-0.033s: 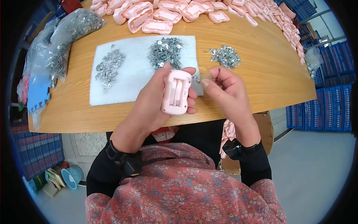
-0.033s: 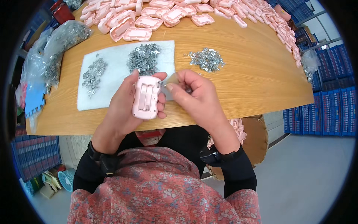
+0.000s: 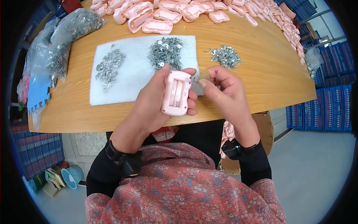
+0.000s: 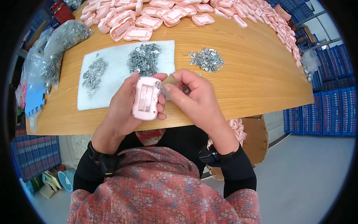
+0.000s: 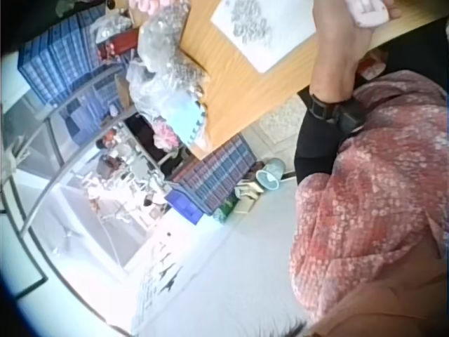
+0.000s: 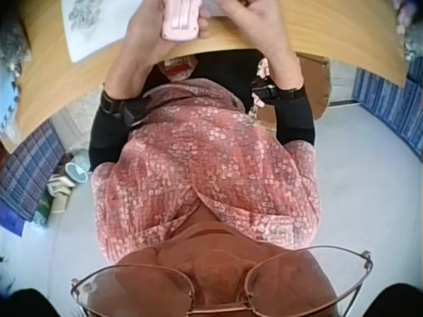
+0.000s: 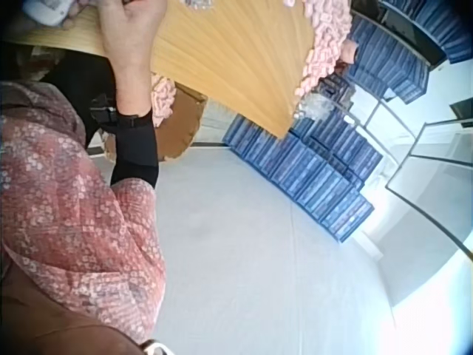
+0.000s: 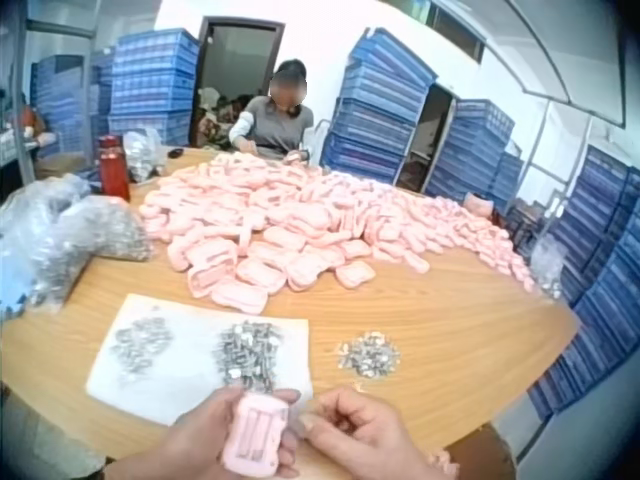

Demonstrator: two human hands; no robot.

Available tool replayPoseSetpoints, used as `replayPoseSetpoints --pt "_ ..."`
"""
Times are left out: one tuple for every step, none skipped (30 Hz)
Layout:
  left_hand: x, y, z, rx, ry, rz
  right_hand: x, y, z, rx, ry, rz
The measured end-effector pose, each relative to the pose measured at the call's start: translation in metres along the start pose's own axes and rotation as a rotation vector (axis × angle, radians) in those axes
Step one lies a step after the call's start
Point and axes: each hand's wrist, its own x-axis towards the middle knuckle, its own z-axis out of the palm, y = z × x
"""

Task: The person uses a small metal tool to insert silver metal components into the slots of pink plastic casings. They handle the parts one at a time, picking up a casing, inserting the metal piece, and placing the finished unit on a pile on the table.

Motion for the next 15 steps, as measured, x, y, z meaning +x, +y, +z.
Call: replayPoseSetpoints --pt "-0.001 -0.001 -0.002 -0.060 -0.037 -0.026 0.001 0.001 0.004 -0.026 -0.004 -0.002" --pt "-0.002 -0.002 -0.002 -0.079 -0.038 -0.044 0.001 0.001 0.008 -0.052 -0.007 -0.005" --pt "-0.004 -0.003 -0.003 -0.099 -0.038 -0.061 0.002 0.002 0.010 -0.078 -0.013 -0.006" --pt "-0.005 -0.003 -0.003 -0.118 -0.037 -0.078 0.003 0.007 0.010 -0.150 -0.006 -0.063" --pt "-0.006 -0.004 -0.002 -0.119 -0.025 -0.083 0.005 0.014 0.008 -0.221 0.000 -0.120" --pt "-0.006 -0.005 -0.002 -0.121 -0.013 -0.088 0.006 0.019 0.008 -0.293 0.007 -0.176" --pt "-0.006 -0.005 -0.002 -0.123 -0.001 -0.094 0.006 0.017 0.009 -0.338 0.003 -0.172" --pt "-0.006 -0.006 -0.002 -0.127 0.002 -0.093 0.006 0.013 0.009 -0.384 0.000 -0.167" --pt "-0.006 -0.007 -0.002 -0.130 0.005 -0.092 0.005 0.010 0.010 -0.430 -0.003 -0.163" --pt "-0.006 -0.007 -0.002 -0.134 0.008 -0.092 0.005 0.009 0.010 -0.472 -0.002 -0.196" --pt "-0.006 -0.009 -0.003 -0.118 0.012 -0.084 0.005 0.008 0.011 -0.514 -0.001 -0.228" --pt "-0.005 -0.010 -0.004 -0.101 0.016 -0.077 0.005 0.008 0.011 -0.556 0.000 -0.261" --pt "-0.005 -0.012 -0.004 -0.084 0.021 -0.069 0.004 0.008 0.012 -0.675 0.003 -0.336" --pt "-0.005 -0.012 -0.003 -0.057 0.044 -0.071 0.004 0.009 0.012 -0.794 0.005 -0.411" --pt "-0.004 -0.013 -0.001 -0.030 0.066 -0.072 0.004 0.009 0.013 -0.913 0.008 -0.486"
